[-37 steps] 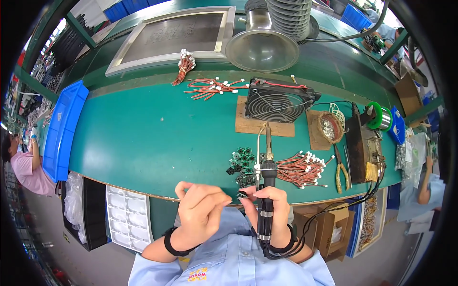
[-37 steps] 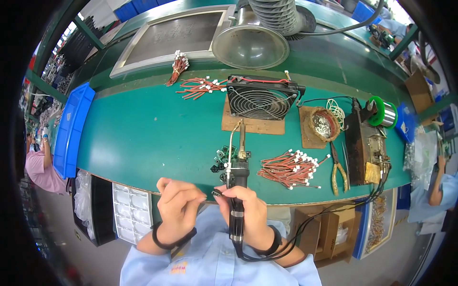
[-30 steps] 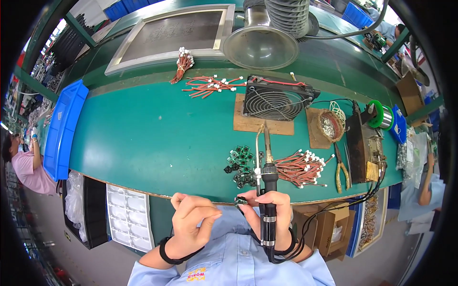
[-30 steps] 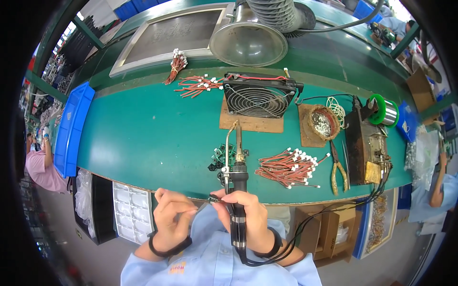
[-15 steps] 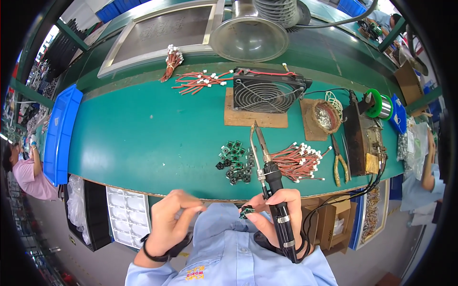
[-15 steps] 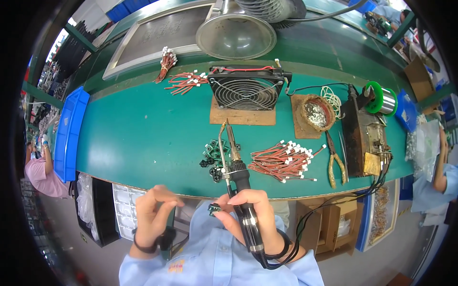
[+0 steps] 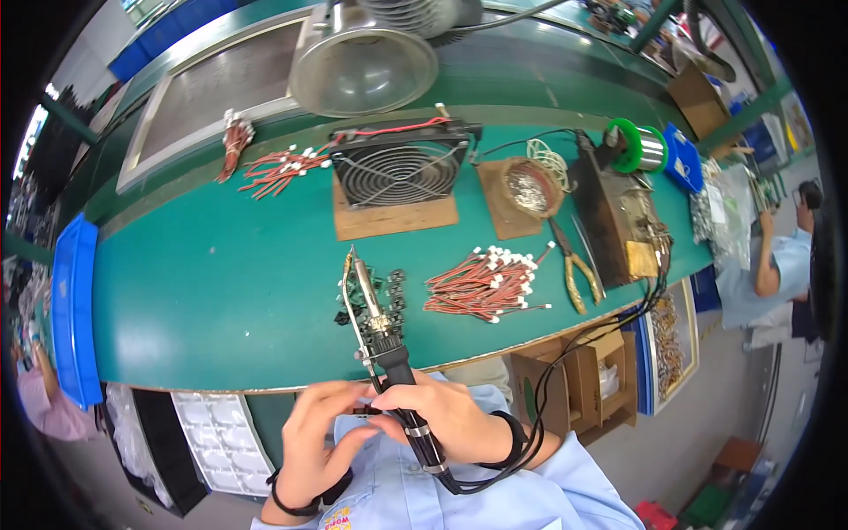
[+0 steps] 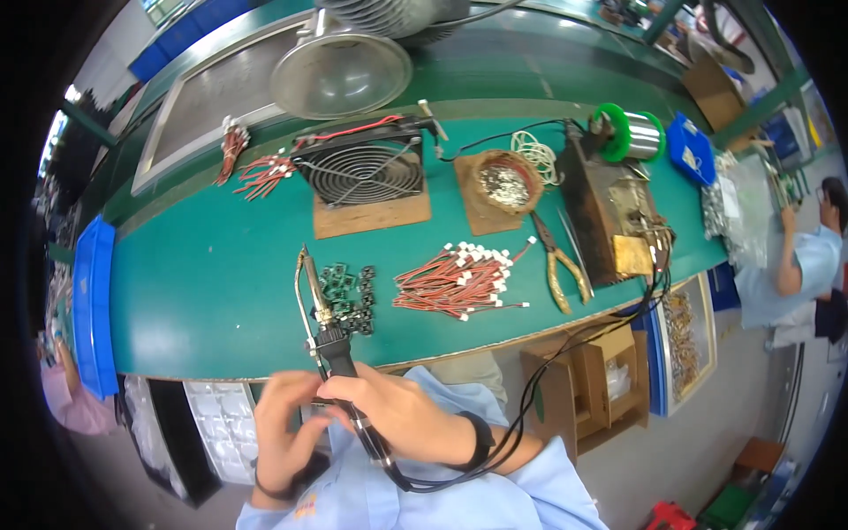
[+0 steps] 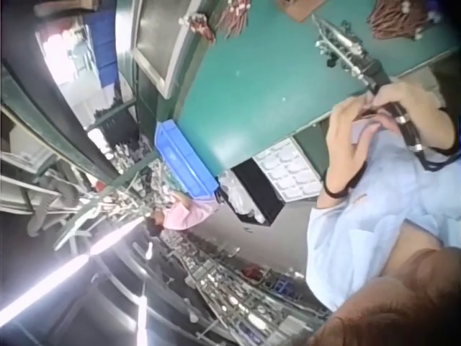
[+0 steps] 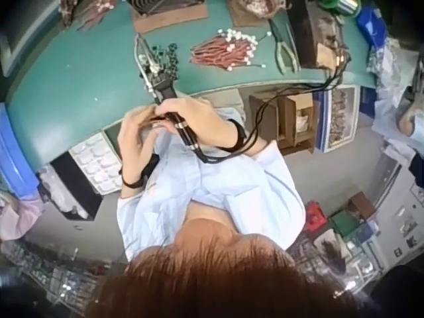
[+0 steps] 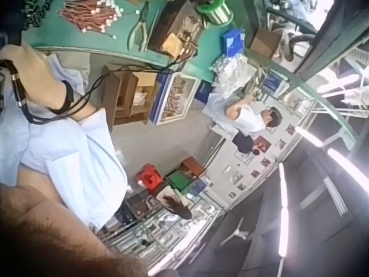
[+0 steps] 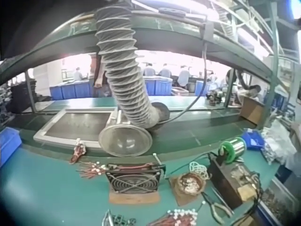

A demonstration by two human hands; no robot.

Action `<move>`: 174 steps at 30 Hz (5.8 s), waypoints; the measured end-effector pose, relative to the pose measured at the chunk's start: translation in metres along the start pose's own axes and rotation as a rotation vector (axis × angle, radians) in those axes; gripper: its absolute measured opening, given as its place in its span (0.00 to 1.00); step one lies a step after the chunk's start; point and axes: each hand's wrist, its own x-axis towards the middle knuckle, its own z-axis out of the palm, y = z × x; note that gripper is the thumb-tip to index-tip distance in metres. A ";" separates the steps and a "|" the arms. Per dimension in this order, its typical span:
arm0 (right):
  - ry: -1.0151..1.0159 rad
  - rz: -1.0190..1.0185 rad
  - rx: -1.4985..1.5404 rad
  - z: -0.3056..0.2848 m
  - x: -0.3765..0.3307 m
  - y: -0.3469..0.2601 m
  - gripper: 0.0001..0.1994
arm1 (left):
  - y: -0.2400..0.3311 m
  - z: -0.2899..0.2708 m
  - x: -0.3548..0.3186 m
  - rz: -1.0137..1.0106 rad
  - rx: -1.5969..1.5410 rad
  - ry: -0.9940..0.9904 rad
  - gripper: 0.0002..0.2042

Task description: The person solders wires to circuit boards using a soldering iron and trims the excess with pliers. They repeat this process for multiple units, occasionally moving bundles of wires and components across the workspace.

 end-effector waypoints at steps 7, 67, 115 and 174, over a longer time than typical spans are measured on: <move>0.175 0.102 -0.141 -0.020 -0.011 -0.002 0.20 | -0.043 0.032 0.021 -0.154 -0.763 -0.301 0.11; 0.041 -0.066 -0.582 -0.039 -0.007 -0.017 0.14 | -0.006 0.044 0.039 0.404 0.379 -0.086 0.07; 0.175 0.170 0.027 -0.032 0.016 -0.014 0.21 | -0.004 0.026 0.037 -0.335 -0.921 -0.116 0.12; 0.338 0.007 -0.043 -0.031 0.025 -0.016 0.18 | -0.018 0.034 0.033 -0.239 -1.037 -0.159 0.13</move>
